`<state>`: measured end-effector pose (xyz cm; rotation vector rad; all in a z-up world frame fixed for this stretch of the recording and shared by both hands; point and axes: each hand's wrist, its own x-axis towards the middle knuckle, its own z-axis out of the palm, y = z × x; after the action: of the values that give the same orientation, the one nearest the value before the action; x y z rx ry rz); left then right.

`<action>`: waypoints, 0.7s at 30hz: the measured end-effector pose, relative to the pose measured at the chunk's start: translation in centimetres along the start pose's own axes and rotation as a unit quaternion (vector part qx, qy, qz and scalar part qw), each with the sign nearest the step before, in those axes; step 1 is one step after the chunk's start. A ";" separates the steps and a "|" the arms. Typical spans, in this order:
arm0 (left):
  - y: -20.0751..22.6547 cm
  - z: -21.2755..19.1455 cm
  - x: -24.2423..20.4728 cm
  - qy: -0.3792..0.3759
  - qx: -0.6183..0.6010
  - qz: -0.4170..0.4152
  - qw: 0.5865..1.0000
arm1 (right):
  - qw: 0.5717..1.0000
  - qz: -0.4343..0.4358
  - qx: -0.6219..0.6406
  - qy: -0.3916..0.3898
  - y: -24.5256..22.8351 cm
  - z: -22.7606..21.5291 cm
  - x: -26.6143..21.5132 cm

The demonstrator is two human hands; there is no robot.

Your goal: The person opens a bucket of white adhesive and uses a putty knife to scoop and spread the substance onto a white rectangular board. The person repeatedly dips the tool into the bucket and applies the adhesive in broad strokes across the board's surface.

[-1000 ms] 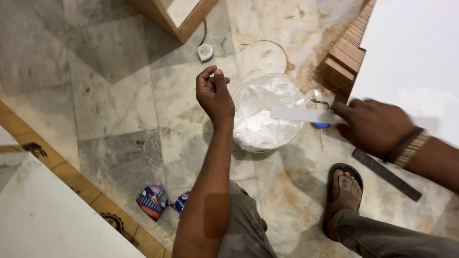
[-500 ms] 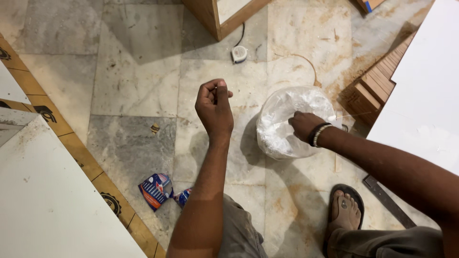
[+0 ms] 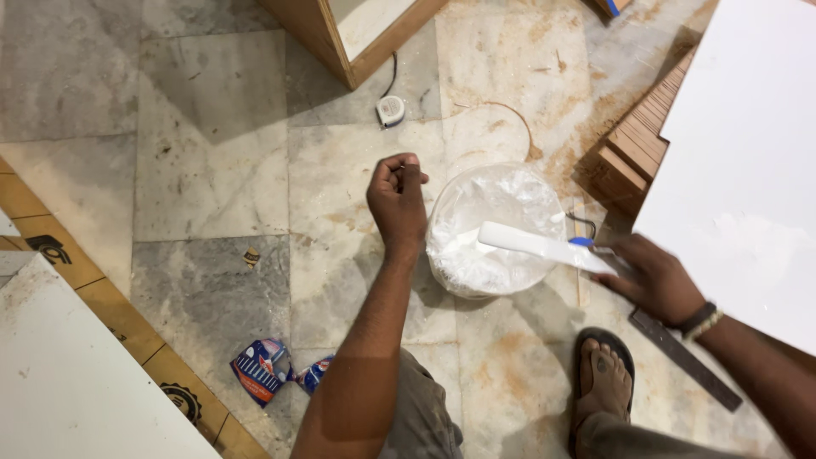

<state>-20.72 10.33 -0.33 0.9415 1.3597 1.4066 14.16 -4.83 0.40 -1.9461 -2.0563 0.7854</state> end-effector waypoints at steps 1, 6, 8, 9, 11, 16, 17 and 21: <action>-0.4 0.4 0.1 0.000 -0.008 -0.004 1.000 | 0.999 0.022 0.033 0.016 0.3 0.6 -0.6; -2.4 1.2 0.1 -0.010 0.037 -0.045 0.998 | 0.980 0.026 0.179 0.089 1.1 3.5 -2.8; -2.8 1.1 0.6 -0.002 0.047 -0.052 0.998 | 0.967 0.030 0.232 0.099 1.1 4.0 -3.2; -3.0 1.1 0.8 0.003 0.043 -0.044 0.998 | 0.961 0.028 0.254 0.105 1.1 3.8 -3.1; -3.1 1.1 1.2 0.011 0.038 -0.039 0.998 | 0.951 0.039 0.285 0.115 0.9 3.2 -3.1; -3.1 1.1 1.3 0.012 0.056 -0.047 0.997 | 0.929 -0.042 0.335 0.152 -0.3 0.9 -2.7; -3.1 1.0 1.2 0.012 0.054 -0.051 0.997 | 0.924 -0.039 0.349 0.151 -0.6 0.6 -2.7; -2.9 0.5 1.2 0.014 0.061 -0.058 0.996 | 0.906 -0.041 0.400 0.132 -1.3 -0.9 -2.6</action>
<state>-20.25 11.52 -3.22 0.9083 1.5108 1.2664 13.81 -7.15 2.36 -1.3857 -1.3256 1.0540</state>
